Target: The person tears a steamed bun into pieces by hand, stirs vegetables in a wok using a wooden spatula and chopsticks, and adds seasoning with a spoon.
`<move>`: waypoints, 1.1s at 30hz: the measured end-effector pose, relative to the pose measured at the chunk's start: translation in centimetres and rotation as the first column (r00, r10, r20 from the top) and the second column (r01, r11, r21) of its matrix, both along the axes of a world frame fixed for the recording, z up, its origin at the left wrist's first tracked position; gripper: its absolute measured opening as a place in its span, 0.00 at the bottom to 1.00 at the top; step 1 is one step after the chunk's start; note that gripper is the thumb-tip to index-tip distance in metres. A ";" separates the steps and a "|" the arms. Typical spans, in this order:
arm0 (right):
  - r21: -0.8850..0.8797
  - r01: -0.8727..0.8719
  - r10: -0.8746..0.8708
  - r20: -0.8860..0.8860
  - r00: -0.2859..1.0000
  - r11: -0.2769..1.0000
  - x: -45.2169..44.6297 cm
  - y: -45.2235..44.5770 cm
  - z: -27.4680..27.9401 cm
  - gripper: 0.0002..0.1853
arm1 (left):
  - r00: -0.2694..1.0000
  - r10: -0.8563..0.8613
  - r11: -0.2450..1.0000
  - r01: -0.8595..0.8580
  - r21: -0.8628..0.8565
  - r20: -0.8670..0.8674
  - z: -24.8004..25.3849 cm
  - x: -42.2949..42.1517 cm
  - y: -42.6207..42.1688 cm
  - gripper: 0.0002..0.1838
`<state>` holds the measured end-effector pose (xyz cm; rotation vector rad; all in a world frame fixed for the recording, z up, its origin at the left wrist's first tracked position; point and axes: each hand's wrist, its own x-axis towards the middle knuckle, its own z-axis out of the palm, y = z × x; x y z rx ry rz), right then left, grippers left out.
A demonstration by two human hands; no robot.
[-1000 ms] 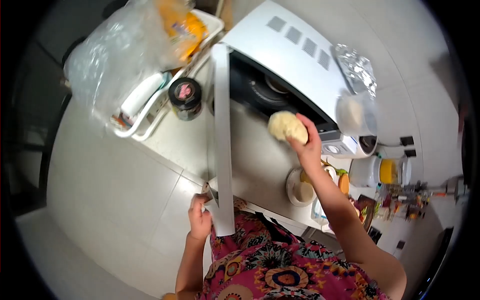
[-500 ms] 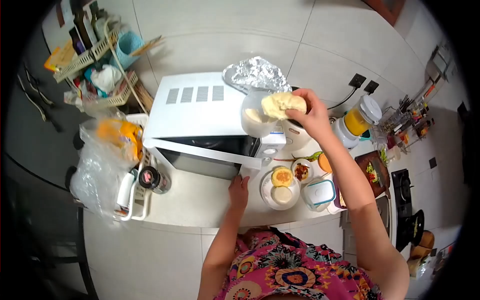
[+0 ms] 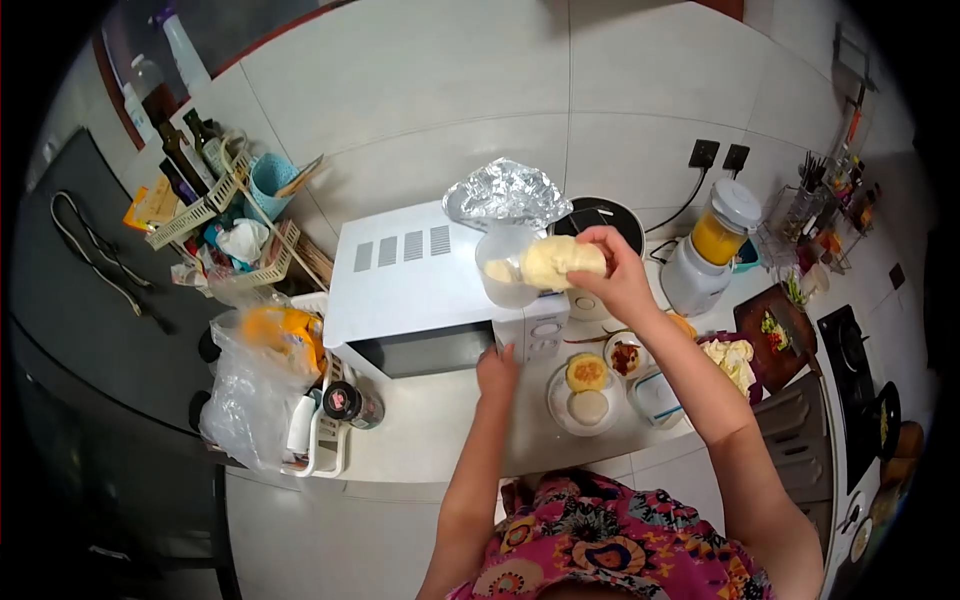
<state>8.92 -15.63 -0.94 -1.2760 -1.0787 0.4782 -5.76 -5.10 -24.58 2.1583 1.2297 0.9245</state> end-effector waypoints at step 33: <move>0.176 0.110 0.046 -0.699 0.714 0.978 -6.0 1.8 -4.5 0.16 | 0.288 0.262 0.829 0.422 -0.368 0.921 19.2 -2.2 -4.1 0.11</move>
